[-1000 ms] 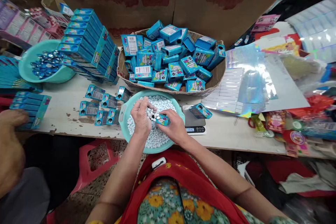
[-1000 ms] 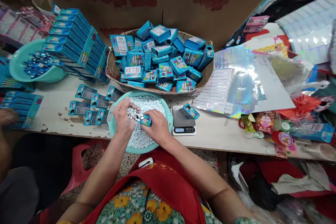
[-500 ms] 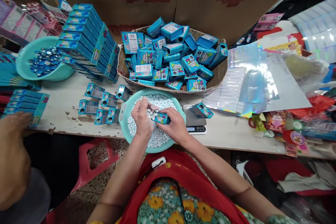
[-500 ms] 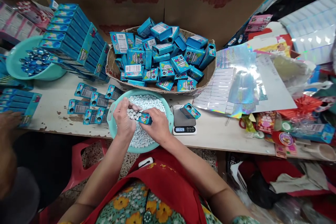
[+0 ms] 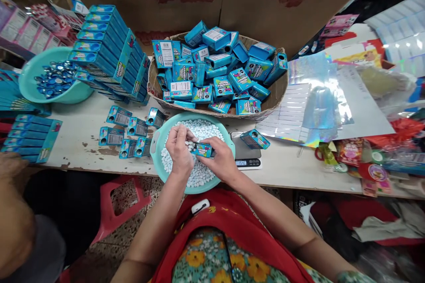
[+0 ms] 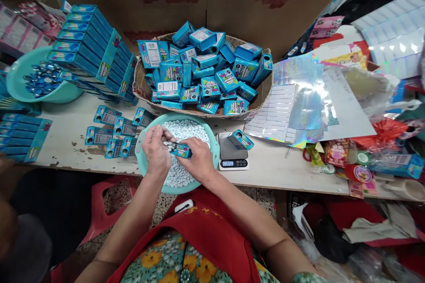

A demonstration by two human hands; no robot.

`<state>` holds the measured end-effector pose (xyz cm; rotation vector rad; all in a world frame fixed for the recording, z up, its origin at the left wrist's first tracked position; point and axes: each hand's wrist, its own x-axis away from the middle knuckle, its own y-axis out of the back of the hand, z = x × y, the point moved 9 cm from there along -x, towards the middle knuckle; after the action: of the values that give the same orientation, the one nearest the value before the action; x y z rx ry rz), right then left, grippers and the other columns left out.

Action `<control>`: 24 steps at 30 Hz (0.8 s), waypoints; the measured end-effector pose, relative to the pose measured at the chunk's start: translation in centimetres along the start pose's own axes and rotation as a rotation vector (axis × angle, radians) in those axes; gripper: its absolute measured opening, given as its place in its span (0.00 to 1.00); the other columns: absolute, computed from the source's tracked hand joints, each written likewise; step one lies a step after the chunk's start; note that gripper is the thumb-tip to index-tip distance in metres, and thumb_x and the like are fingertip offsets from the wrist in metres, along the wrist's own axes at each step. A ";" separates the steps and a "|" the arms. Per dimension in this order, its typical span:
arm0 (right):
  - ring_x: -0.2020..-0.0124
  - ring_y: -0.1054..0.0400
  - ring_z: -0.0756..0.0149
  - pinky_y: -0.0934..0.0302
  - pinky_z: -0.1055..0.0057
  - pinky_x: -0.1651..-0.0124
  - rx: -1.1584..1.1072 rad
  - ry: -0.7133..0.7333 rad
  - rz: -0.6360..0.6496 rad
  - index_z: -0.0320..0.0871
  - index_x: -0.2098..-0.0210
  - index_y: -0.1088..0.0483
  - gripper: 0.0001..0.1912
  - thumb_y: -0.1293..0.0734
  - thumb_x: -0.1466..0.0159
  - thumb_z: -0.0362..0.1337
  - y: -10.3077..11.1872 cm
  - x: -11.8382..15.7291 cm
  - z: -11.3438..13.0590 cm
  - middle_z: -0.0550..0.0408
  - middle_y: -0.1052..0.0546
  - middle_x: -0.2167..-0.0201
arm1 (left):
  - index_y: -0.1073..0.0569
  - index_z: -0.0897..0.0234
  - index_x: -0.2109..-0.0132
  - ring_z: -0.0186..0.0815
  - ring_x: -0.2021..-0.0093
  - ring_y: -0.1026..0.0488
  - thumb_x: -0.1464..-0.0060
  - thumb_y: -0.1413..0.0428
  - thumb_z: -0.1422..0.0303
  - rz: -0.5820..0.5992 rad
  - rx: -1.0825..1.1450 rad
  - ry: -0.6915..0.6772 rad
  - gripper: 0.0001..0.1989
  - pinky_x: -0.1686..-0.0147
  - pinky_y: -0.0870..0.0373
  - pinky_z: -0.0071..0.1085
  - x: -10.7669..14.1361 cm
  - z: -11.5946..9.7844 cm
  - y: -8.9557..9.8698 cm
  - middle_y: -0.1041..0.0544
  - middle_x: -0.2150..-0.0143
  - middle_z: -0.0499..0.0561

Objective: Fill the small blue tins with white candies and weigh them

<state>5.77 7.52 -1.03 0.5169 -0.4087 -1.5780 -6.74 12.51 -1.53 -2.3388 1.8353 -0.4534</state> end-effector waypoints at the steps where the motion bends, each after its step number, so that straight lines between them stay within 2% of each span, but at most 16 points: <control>1: 0.58 0.31 0.58 0.38 0.63 0.55 -0.005 0.000 0.000 0.45 0.57 0.30 0.17 0.29 0.46 0.34 0.0 0.0 0.1 0.52 0.25 0.62 | 0.34 0.65 0.71 0.27 0.77 0.33 0.44 0.46 0.60 0.024 0.001 0.004 0.13 0.75 0.34 0.25 0.1 0.0 -0.3 0.33 0.76 0.46; 6: 0.57 0.31 0.58 0.37 0.62 0.55 -0.061 0.001 -0.017 0.46 0.58 0.30 0.16 0.28 0.46 0.34 0.1 -0.3 0.0 0.52 0.25 0.61 | 0.34 0.65 0.68 0.29 0.81 0.34 0.42 0.49 0.59 0.088 0.073 0.039 0.13 0.74 0.31 0.28 0.1 -0.5 -1.2 0.34 0.79 0.45; 9: 0.57 0.31 0.59 0.37 0.62 0.54 -0.113 0.001 -0.035 0.45 0.58 0.29 0.16 0.28 0.46 0.33 0.5 -0.3 -0.5 0.53 0.25 0.62 | 0.33 0.64 0.67 0.30 0.80 0.32 0.41 0.50 0.59 0.173 0.107 0.070 0.13 0.70 0.29 0.31 0.2 -0.9 -1.7 0.32 0.79 0.46; 12: 0.58 0.31 0.61 0.36 0.63 0.54 -0.190 0.009 -0.056 0.46 0.57 0.29 0.17 0.28 0.47 0.34 1.2 0.1 -0.9 0.53 0.25 0.62 | 0.34 0.64 0.66 0.31 0.78 0.32 0.41 0.52 0.57 0.147 0.064 0.038 0.14 0.68 0.29 0.33 -1.0 -0.3 -0.4 0.33 0.78 0.46; 14: 0.56 0.31 0.61 0.36 0.63 0.52 -0.233 0.006 -0.088 0.47 0.56 0.30 0.18 0.27 0.46 0.35 2.1 0.7 -1.2 0.53 0.25 0.60 | 0.32 0.63 0.65 0.33 0.74 0.30 0.41 0.53 0.56 0.095 -0.113 -0.029 0.15 0.65 0.29 0.34 -2.7 1.3 1.2 0.31 0.75 0.47; 15: 0.55 0.31 0.61 0.37 0.63 0.51 -0.245 0.002 -0.108 0.47 0.56 0.29 0.18 0.27 0.46 0.36 2.6 1.0 -1.4 0.52 0.25 0.59 | 0.31 0.63 0.65 0.35 0.70 0.29 0.41 0.53 0.56 0.109 -0.259 -0.072 0.15 0.62 0.30 0.35 -3.6 2.5 1.5 0.30 0.72 0.49; 16: 0.55 0.31 0.61 0.37 0.62 0.50 -0.249 -0.005 -0.131 0.47 0.56 0.29 0.18 0.27 0.46 0.36 3.1 1.3 -1.6 0.52 0.25 0.58 | 0.30 0.63 0.65 0.37 0.65 0.29 0.42 0.52 0.57 0.164 -0.431 -0.116 0.14 0.58 0.31 0.37 -4.4 3.9 1.3 0.28 0.69 0.51; 19: 0.55 0.30 0.61 0.36 0.61 0.50 -0.229 -0.039 -0.176 0.47 0.56 0.29 0.17 0.27 0.45 0.36 4.5 2.0 -2.0 0.52 0.25 0.58 | 0.27 0.64 0.59 0.43 0.51 0.34 0.44 0.49 0.60 0.434 -0.924 -0.246 0.13 0.47 0.40 0.41 -5.4 9.1 -1.0 0.28 0.56 0.57; 21: 0.55 0.30 0.60 0.36 0.60 0.50 -0.215 -0.046 -0.188 0.48 0.56 0.29 0.17 0.27 0.45 0.36 5.2 2.2 -1.9 0.52 0.25 0.58 | 0.28 0.63 0.55 0.46 0.49 0.37 0.43 0.49 0.60 0.544 -1.157 -0.302 0.14 0.46 0.43 0.43 -4.9 11.4 -2.1 0.29 0.54 0.58; 24: 0.54 0.30 0.59 0.36 0.59 0.50 -0.206 -0.040 -0.201 0.48 0.55 0.29 0.18 0.27 0.45 0.37 5.7 2.3 -1.6 0.51 0.25 0.57 | 0.29 0.62 0.53 0.47 0.52 0.37 0.43 0.50 0.59 0.696 -1.370 -0.339 0.15 0.51 0.41 0.41 -2.8 12.7 -2.9 0.30 0.55 0.58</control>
<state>11.33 4.91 0.63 0.3770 -0.2254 -1.8039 -0.63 14.99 -13.11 -1.6439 2.9469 1.5934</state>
